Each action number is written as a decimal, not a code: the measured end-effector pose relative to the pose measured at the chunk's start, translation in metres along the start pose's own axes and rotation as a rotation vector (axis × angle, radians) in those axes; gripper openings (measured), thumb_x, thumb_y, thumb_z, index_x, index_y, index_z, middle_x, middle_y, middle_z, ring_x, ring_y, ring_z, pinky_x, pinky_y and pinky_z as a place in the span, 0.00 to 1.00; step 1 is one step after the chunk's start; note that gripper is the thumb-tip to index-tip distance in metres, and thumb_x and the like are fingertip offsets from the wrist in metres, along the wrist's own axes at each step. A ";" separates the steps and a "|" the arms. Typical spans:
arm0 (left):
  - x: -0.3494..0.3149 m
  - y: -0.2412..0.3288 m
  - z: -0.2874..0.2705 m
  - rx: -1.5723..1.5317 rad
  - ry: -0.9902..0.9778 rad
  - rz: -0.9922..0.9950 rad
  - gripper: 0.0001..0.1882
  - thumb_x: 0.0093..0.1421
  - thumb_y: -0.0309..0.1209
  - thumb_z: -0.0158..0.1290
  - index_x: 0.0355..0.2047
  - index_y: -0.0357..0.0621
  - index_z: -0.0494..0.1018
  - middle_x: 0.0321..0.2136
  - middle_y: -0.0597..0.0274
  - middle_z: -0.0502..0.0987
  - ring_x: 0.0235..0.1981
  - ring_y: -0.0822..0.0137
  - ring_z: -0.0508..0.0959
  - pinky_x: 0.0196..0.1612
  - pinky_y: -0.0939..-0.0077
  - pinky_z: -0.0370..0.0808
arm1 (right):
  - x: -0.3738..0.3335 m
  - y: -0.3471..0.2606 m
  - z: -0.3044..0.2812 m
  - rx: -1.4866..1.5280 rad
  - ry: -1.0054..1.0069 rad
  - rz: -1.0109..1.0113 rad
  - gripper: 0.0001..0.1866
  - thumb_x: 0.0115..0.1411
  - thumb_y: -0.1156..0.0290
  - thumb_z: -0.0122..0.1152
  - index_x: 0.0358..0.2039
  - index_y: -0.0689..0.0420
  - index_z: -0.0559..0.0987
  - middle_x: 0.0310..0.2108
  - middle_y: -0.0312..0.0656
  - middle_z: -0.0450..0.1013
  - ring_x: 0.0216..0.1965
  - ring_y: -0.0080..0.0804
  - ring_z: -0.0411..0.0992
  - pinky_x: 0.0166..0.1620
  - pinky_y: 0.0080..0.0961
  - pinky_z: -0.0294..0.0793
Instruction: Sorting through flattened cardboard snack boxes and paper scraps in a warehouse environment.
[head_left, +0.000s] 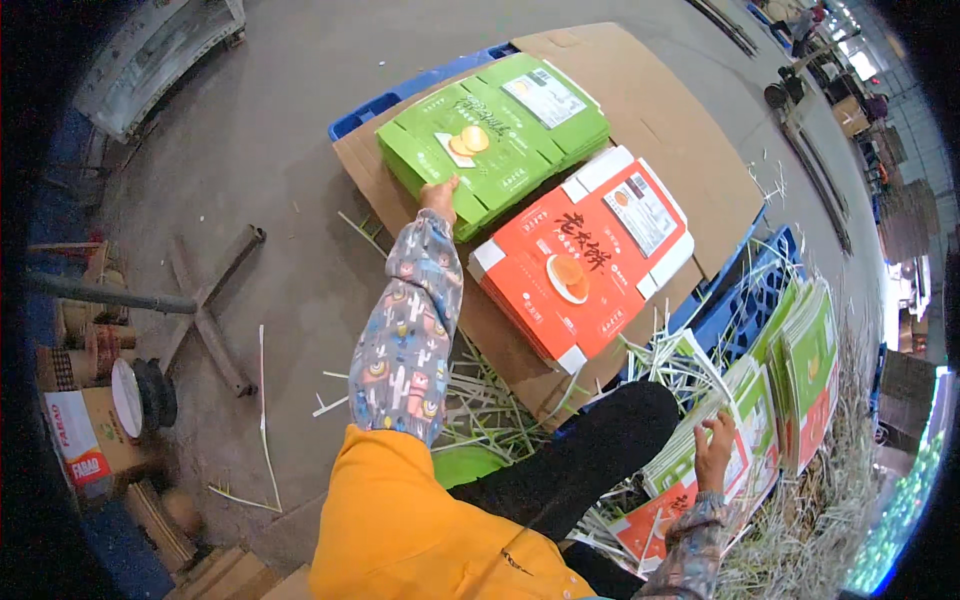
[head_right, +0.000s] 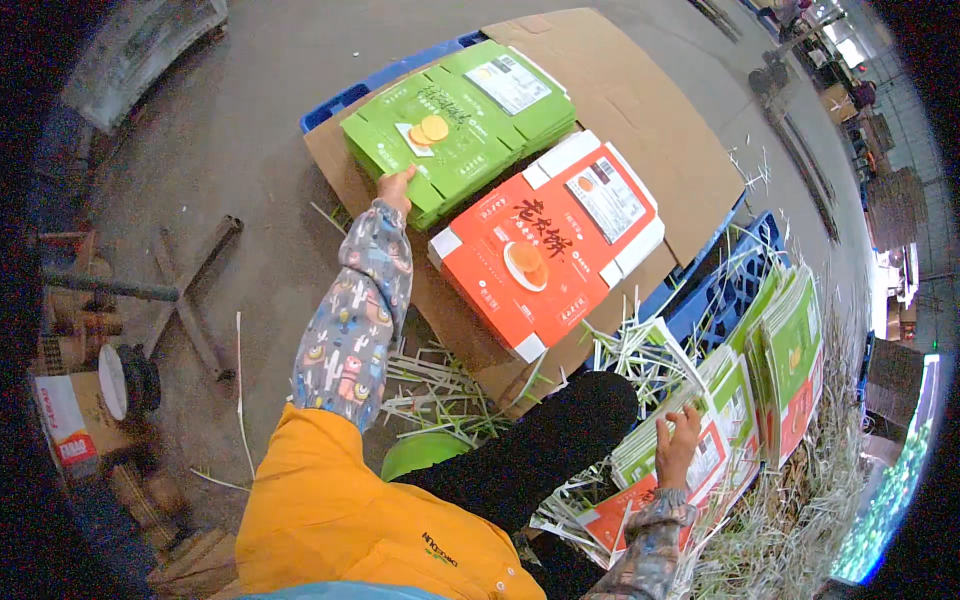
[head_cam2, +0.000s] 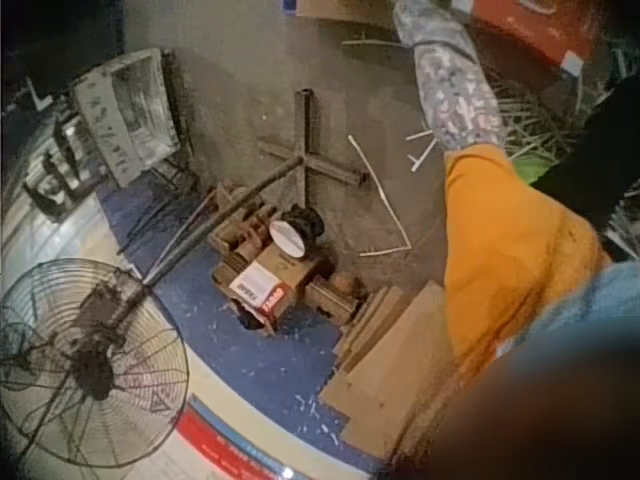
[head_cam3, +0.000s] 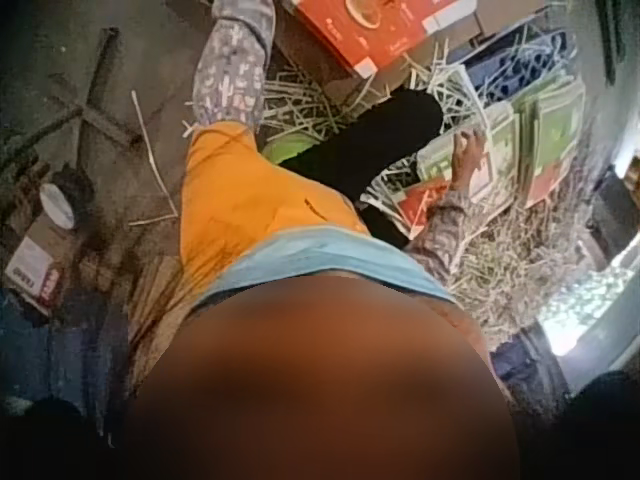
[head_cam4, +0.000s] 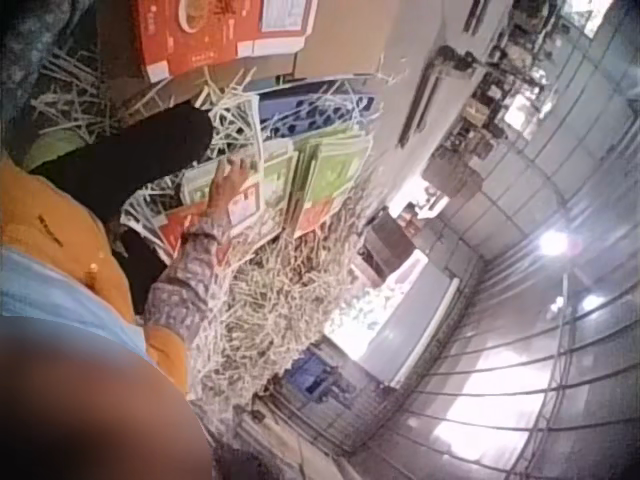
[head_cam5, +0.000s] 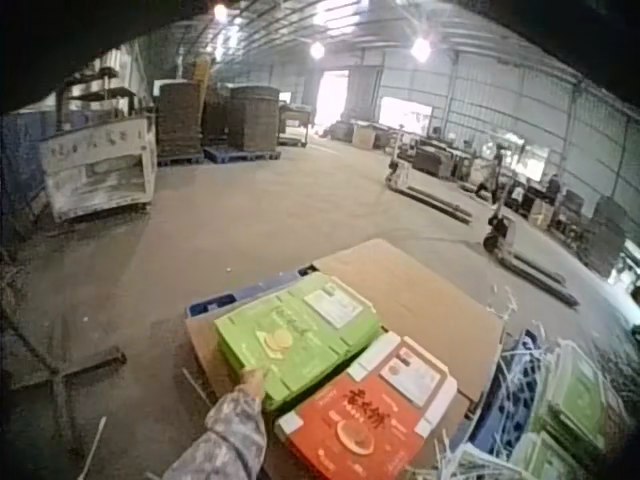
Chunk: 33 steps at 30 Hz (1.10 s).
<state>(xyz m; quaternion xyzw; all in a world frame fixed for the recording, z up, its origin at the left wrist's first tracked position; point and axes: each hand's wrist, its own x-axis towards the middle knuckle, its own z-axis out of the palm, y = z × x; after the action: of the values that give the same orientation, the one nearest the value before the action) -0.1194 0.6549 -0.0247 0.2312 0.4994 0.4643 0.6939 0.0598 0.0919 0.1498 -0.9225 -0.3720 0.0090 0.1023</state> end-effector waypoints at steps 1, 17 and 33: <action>0.001 -0.002 0.001 -0.006 -0.015 -0.045 0.15 0.43 0.22 0.56 0.33 0.33 0.69 0.30 0.55 0.73 0.26 0.64 0.72 0.28 0.70 0.70 | 0.003 -0.004 -0.002 -0.006 0.001 0.002 0.10 0.46 0.72 0.58 0.29 0.60 0.71 0.44 0.53 0.62 0.48 0.48 0.59 0.51 0.35 0.56; -0.023 -0.007 0.009 0.080 0.135 0.228 0.22 0.44 0.22 0.52 0.41 0.33 0.61 0.38 0.51 0.66 0.38 0.57 0.68 0.42 0.64 0.65 | 0.169 -0.241 0.133 0.254 -0.057 -0.518 0.25 0.48 0.66 0.57 0.46 0.57 0.63 0.50 0.49 0.56 0.51 0.46 0.56 0.51 0.36 0.56; -0.010 -0.002 -0.030 1.446 0.033 1.061 0.16 0.54 0.38 0.45 0.44 0.53 0.64 0.49 0.58 0.59 0.52 0.56 0.56 0.51 0.57 0.53 | 0.273 -0.384 0.272 0.114 0.031 -0.530 0.26 0.53 0.58 0.47 0.52 0.47 0.59 0.56 0.48 0.48 0.57 0.48 0.46 0.55 0.47 0.43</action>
<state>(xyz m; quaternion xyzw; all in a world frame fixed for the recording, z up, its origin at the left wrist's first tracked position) -0.1462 0.6405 -0.0334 0.8054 0.5072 0.2995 0.0656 -0.0310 0.5987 -0.0255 -0.7859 -0.5977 -0.0114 0.1584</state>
